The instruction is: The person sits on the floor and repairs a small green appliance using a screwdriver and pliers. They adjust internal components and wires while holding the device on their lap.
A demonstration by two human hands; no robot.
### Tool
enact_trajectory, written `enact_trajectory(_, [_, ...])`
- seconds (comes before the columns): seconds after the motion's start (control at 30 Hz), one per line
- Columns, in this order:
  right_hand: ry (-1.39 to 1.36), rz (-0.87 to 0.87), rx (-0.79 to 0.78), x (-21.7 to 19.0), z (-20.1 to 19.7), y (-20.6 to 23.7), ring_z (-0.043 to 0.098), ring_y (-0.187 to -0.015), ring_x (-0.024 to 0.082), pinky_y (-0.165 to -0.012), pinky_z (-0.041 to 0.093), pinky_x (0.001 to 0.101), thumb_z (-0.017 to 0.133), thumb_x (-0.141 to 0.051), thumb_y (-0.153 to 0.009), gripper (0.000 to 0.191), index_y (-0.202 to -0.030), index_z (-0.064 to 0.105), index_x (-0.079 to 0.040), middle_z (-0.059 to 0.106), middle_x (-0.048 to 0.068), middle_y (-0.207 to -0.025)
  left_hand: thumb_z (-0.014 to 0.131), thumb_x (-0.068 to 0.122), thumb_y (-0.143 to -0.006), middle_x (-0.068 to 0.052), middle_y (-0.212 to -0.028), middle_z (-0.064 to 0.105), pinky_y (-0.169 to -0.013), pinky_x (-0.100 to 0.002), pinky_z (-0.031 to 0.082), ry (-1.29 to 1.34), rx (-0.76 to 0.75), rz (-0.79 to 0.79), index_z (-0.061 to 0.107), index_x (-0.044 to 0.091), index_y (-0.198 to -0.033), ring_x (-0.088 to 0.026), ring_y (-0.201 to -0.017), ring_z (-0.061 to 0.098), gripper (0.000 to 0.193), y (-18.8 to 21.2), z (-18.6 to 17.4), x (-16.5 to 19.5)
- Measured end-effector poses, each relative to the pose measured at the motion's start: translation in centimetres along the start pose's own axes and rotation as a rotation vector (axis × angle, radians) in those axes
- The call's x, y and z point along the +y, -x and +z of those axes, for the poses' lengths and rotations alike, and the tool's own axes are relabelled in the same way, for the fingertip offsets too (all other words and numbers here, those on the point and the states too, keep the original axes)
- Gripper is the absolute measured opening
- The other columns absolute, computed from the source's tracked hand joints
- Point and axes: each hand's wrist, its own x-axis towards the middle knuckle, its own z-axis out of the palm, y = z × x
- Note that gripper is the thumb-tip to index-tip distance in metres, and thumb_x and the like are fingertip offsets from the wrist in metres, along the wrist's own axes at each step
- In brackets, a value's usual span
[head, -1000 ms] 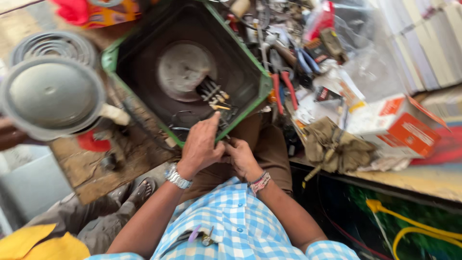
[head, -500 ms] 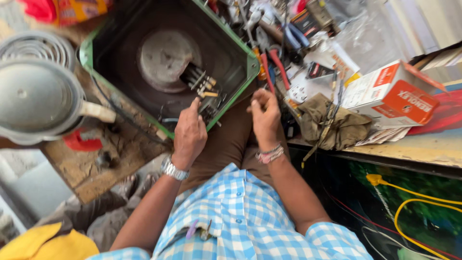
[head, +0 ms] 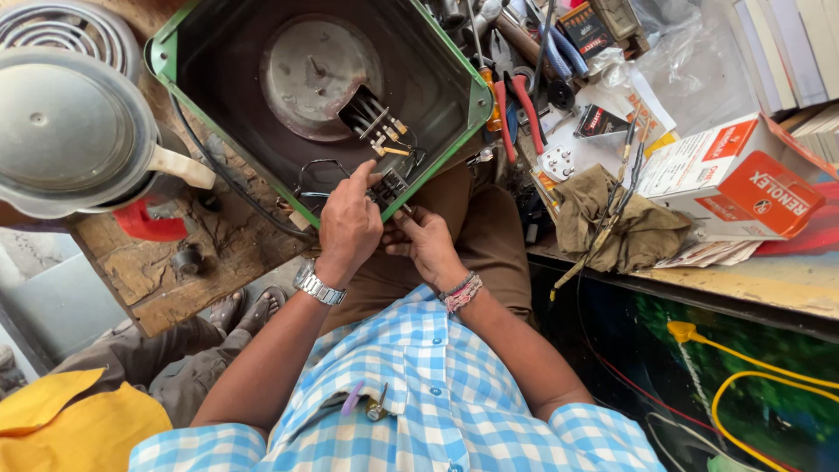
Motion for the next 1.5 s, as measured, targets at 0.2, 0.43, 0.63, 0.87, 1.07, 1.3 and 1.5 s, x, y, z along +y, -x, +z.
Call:
enact_trajectory(0.2, [-0.076, -0.009, 0.012, 0.5, 0.1, -0.1, 0.069, -0.074, 0.016, -0.059, 0.056, 0.0283, 0.066, -0.020, -0.101, 0.021, -0.111, 0.063, -0.002, 0.070, 0.006, -0.092, 0.056, -0.008, -0.083, -0.013, -0.115, 0.073, -0.087, -0.045, 0.054, 0.005, 0.021, 0.003, 0.055, 0.003, -0.138, -0.033, -0.099, 0.067, 0.056, -0.1, 0.2, 0.0])
enact_trajectory(0.43, [-0.070, -0.100, 0.123, -0.2, 2.4, 0.7, 0.070, -0.077, 0.016, -0.059, 0.054, 0.0273, 0.063, -0.009, -0.098, 0.019, -0.114, 0.060, -0.001, 0.072, 0.006, -0.096, 0.056, -0.006, -0.084, -0.014, -0.112, 0.073, -0.086, -0.045, 0.053, -0.003, 0.031, 0.002, 0.054, 0.003, -0.138, -0.034, -0.097, 0.067, 0.055, 0.0, -0.2, 0.1])
enact_trajectory(0.63, [-0.040, 0.008, 0.101, -1.9, 3.1, 1.5, 0.069, -0.072, 0.016, -0.054, 0.052, 0.0272, 0.058, -0.016, -0.100, 0.019, -0.112, 0.061, -0.001, 0.071, 0.009, -0.089, 0.058, -0.001, -0.084, -0.021, -0.098, 0.067, -0.082, -0.047, 0.053, -0.082, 0.041, 0.000, 0.054, -0.002, -0.139, -0.038, -0.088, 0.064, 0.055, -0.1, -0.4, 0.5])
enact_trajectory(0.87, [-0.057, -0.132, 0.084, -1.2, 3.8, 1.4, 0.068, -0.076, 0.016, -0.061, 0.054, 0.0277, 0.060, -0.007, -0.101, 0.014, -0.112, 0.061, 0.002, 0.070, 0.008, -0.096, 0.060, 0.002, -0.084, -0.022, -0.090, 0.064, -0.077, -0.048, 0.052, -0.138, 0.017, -0.013, 0.055, -0.003, -0.139, -0.039, -0.081, 0.062, 0.055, -0.2, -0.2, 0.5])
enact_trajectory(1.07, [0.030, -0.037, 0.126, -1.8, 3.9, 1.9, 0.069, -0.073, 0.017, -0.058, 0.055, 0.0295, 0.057, -0.011, -0.100, 0.017, -0.111, 0.062, 0.002, 0.069, 0.008, -0.092, 0.059, 0.001, -0.084, -0.022, -0.087, 0.064, -0.075, -0.048, 0.052, -0.122, -0.004, -0.020, 0.054, -0.006, -0.139, -0.038, -0.079, 0.062, 0.055, -0.2, -0.6, 0.8])
enact_trajectory(1.3, [0.012, -0.219, 0.110, -2.1, 4.7, 2.3, 0.068, -0.075, 0.014, -0.059, 0.053, 0.0261, 0.065, -0.007, -0.098, 0.017, -0.111, 0.065, 0.003, 0.072, 0.007, -0.095, 0.059, 0.001, -0.083, -0.022, -0.089, 0.066, -0.075, -0.047, 0.053, -0.134, 0.016, 0.010, 0.054, -0.004, -0.137, -0.039, -0.083, 0.063, 0.055, -0.6, -1.0, 1.8])
enact_trajectory(1.5, [-0.008, -0.046, 0.139, -2.5, 4.6, 2.9, 0.067, -0.069, 0.013, -0.054, 0.053, 0.0265, 0.064, -0.016, -0.099, 0.019, -0.109, 0.066, 0.000, 0.071, 0.006, -0.089, 0.059, 0.001, -0.083, -0.023, -0.092, 0.066, -0.076, -0.047, 0.053, -0.127, 0.019, 0.014, 0.054, -0.005, -0.137, -0.038, -0.084, 0.064, 0.054, -0.5, -1.3, 2.3])
